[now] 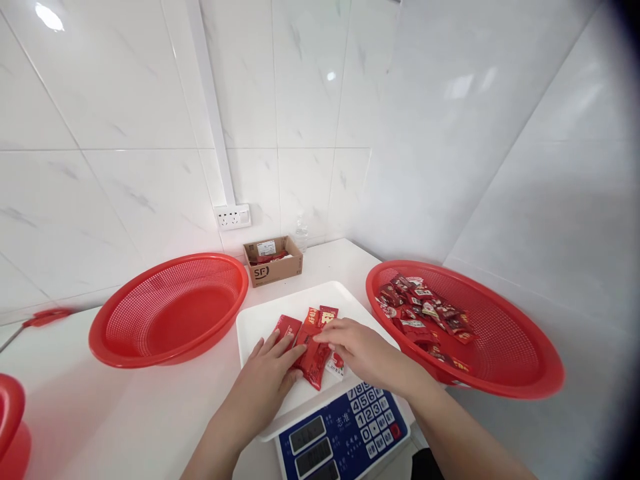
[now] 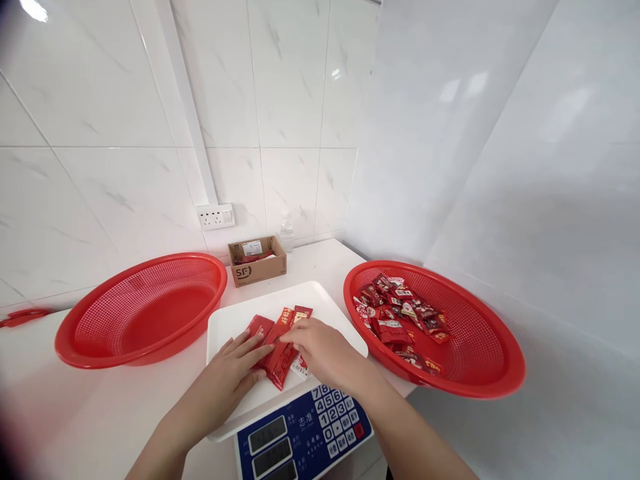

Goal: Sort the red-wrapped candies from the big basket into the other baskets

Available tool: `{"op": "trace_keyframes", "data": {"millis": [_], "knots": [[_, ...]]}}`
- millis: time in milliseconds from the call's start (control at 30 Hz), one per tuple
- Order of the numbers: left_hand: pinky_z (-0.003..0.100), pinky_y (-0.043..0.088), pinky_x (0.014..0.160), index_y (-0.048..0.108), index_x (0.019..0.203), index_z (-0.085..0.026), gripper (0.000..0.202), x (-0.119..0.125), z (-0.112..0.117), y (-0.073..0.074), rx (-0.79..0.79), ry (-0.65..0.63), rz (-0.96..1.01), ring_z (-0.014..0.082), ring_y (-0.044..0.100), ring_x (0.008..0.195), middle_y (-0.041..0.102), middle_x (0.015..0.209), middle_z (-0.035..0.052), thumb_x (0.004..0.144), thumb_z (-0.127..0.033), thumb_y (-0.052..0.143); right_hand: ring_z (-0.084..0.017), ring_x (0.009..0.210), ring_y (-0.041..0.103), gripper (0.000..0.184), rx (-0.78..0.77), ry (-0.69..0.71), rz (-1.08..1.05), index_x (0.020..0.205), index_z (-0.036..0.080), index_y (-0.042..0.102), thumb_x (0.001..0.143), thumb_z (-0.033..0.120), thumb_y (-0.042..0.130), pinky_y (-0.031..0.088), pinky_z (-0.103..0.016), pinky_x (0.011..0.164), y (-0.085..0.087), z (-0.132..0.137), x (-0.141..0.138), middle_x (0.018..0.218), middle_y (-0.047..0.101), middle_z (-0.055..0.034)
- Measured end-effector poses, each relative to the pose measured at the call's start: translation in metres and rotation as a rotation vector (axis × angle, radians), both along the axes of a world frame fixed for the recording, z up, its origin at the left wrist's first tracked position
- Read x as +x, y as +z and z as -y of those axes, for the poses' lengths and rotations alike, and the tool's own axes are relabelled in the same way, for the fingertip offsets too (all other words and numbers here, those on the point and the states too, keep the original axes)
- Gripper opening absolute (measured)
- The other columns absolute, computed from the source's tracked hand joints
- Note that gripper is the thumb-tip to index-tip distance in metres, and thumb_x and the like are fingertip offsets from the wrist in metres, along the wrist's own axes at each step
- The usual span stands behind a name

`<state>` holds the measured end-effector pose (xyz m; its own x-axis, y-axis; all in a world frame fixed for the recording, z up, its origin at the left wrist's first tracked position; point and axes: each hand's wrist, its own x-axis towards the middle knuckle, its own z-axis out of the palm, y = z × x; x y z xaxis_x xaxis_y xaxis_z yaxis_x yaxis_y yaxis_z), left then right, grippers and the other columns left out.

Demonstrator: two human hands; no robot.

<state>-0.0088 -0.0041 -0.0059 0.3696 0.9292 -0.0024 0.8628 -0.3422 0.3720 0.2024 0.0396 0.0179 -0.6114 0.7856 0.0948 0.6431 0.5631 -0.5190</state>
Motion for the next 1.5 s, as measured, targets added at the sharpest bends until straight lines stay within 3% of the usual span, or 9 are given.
{"op": "trace_keyframes", "data": {"millis": [100,200,467,667,767,900,1100,1300,1500], "knots": [[0.054,0.026,0.108,0.048,0.132,-0.026,0.042,0.0,0.0,0.0,0.01,0.017,-0.006,0.0292,0.028,0.136,0.042,0.143,0.0066,0.091,-0.034,0.043,-0.019,0.101,0.056,0.035,-0.046,0.052,0.044,0.106,0.026,0.067,0.085,0.013,0.042,0.042,-0.03,0.086,0.004,0.015,0.003,0.108,0.063,-0.0044],[0.052,0.027,0.109,0.048,0.132,-0.022,0.044,0.001,0.001,0.0,0.006,0.03,-0.028,0.0289,0.029,0.135,0.042,0.143,0.0088,0.09,-0.034,0.045,-0.019,0.095,0.057,0.028,-0.056,0.018,0.103,0.099,0.025,0.065,0.084,0.014,0.045,0.043,-0.029,0.08,0.004,0.021,0.002,0.101,0.062,-0.0035],[0.053,0.026,0.109,0.047,0.133,-0.02,0.046,0.005,0.003,0.009,-0.042,0.041,-0.058,0.029,0.026,0.136,0.037,0.145,0.0109,0.09,-0.036,0.044,-0.022,0.092,0.059,0.024,0.003,-0.342,0.353,0.107,0.022,0.058,0.088,0.022,0.045,0.04,-0.028,0.066,-0.003,0.009,0.007,0.107,0.056,-0.0074],[0.055,0.026,0.108,0.045,0.134,-0.021,0.048,0.004,0.003,0.007,-0.038,0.039,-0.044,0.0306,0.025,0.136,0.036,0.146,0.0099,0.09,-0.039,0.044,-0.024,0.086,0.062,0.024,-0.007,-0.452,0.413,0.105,0.021,0.06,0.089,0.031,0.044,0.037,-0.028,0.059,-0.011,0.006,0.016,0.104,0.059,-0.0086],[0.055,0.027,0.108,0.046,0.134,-0.021,0.047,0.004,0.002,0.004,-0.023,0.039,-0.032,0.0306,0.026,0.136,0.037,0.145,0.0102,0.089,-0.038,0.045,-0.021,0.082,0.062,0.02,-0.028,-0.372,0.316,0.096,0.022,0.062,0.087,0.028,0.046,0.039,-0.029,0.062,-0.008,0.01,0.014,0.102,0.062,-0.0057],[0.054,0.025,0.109,0.045,0.134,-0.022,0.047,0.003,0.002,0.002,-0.02,0.026,-0.02,0.0292,0.025,0.137,0.036,0.146,0.0101,0.09,-0.039,0.045,-0.02,0.095,0.06,0.022,-0.068,-0.192,0.108,0.099,0.026,0.063,0.084,0.021,0.048,0.041,-0.029,0.079,-0.007,0.016,0.009,0.109,0.064,-0.0011],[0.053,0.022,0.11,0.044,0.134,-0.022,0.047,0.0,0.001,0.002,-0.002,0.075,-0.038,0.0277,0.023,0.138,0.038,0.146,0.0076,0.091,-0.039,0.041,-0.023,0.096,0.06,0.024,-0.1,-0.301,0.087,0.104,0.026,0.062,0.082,0.031,0.053,0.042,-0.033,0.082,-0.008,0.019,0.01,0.112,0.063,-0.0031],[0.053,0.025,0.109,0.054,0.125,-0.025,0.039,0.0,0.001,0.002,0.032,0.069,-0.009,0.0289,0.034,0.133,0.047,0.139,0.0078,0.09,-0.038,0.043,-0.024,0.102,0.059,0.03,-0.111,-0.232,0.154,0.106,0.026,0.063,0.079,0.02,0.051,0.042,-0.035,0.087,-0.002,0.022,0.008,0.117,0.062,-0.0031],[0.049,0.026,0.109,0.055,0.124,-0.024,0.036,0.001,-0.001,0.0,0.049,0.047,-0.003,0.0265,0.039,0.13,0.05,0.137,0.0076,0.092,-0.03,0.038,-0.021,0.105,0.058,0.041,-0.037,-0.192,0.092,0.11,0.028,0.064,0.081,0.012,0.041,0.042,-0.033,0.09,-0.012,0.016,0.01,0.121,0.061,-0.0007]]}}
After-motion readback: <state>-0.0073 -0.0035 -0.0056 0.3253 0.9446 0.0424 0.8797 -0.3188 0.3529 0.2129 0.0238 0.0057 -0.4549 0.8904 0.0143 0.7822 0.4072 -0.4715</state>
